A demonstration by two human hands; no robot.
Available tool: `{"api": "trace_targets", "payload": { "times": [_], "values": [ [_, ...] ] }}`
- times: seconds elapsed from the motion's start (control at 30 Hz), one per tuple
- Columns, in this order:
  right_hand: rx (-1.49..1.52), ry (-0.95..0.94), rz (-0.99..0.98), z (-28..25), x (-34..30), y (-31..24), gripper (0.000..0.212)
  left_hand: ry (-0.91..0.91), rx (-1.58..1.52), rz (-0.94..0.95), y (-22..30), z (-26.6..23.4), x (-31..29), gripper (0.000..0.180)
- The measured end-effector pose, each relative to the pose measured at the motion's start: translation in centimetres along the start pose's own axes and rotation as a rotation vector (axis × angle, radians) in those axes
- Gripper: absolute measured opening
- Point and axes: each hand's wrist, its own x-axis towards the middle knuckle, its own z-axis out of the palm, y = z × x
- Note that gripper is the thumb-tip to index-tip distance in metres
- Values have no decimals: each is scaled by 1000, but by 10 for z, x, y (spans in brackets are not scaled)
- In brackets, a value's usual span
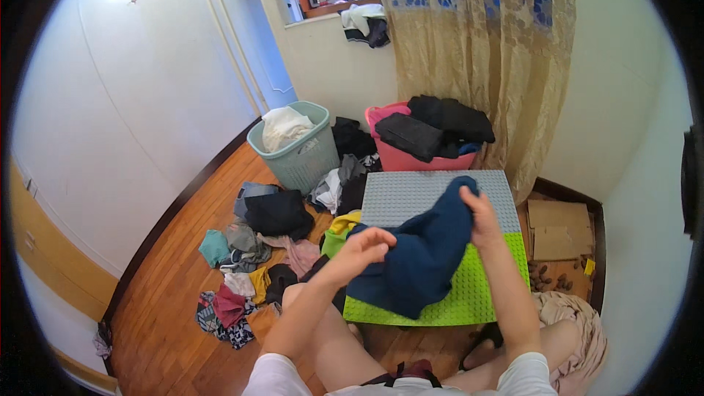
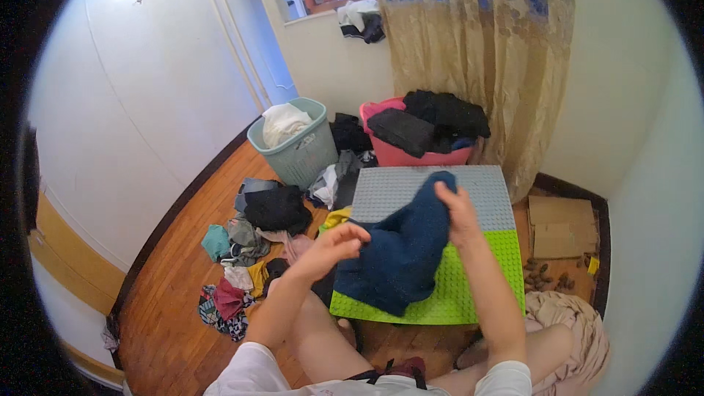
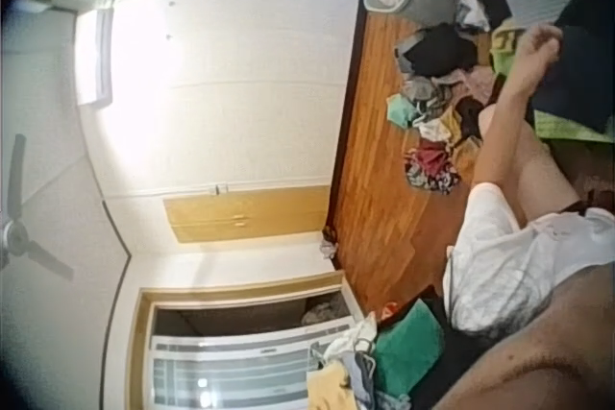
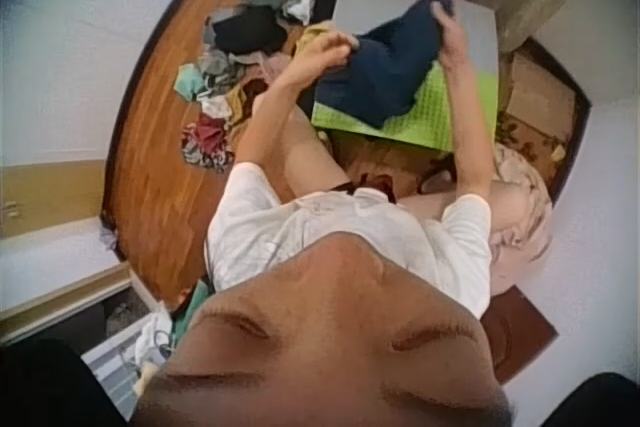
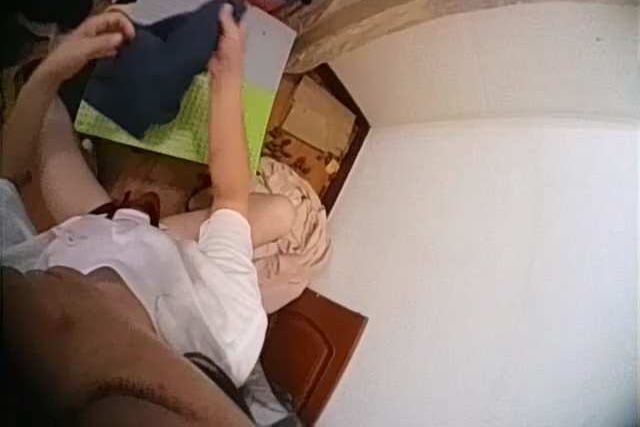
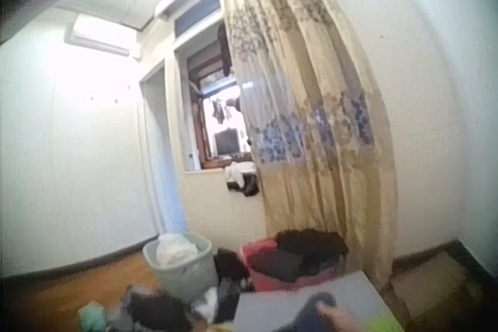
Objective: Folding various items of clothing including jeans, shirts, and towels on a flat surface.
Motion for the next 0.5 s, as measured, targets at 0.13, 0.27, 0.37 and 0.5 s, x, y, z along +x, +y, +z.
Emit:
{"api": "trace_targets", "payload": {
  "times": [0.13, 0.27, 0.37, 0.5],
  "values": [
    [-201, 47, 15, -95, -19, -40, 25, -29, -147, -195, -48, 24, -5, 15],
    [-1028, 551, -24, -233, -10, -13, 26, -30, -87, -160, -71, 50, -4, 12],
    [-1213, 552, -291, -198, -19, -1, 28, 66, 30, -72, -98, 58, 4, 11],
    [-1586, 91, -230, -55, -53, 49, 52, 135, 168, -65, -119, 69, 3, 10]
  ]
}}
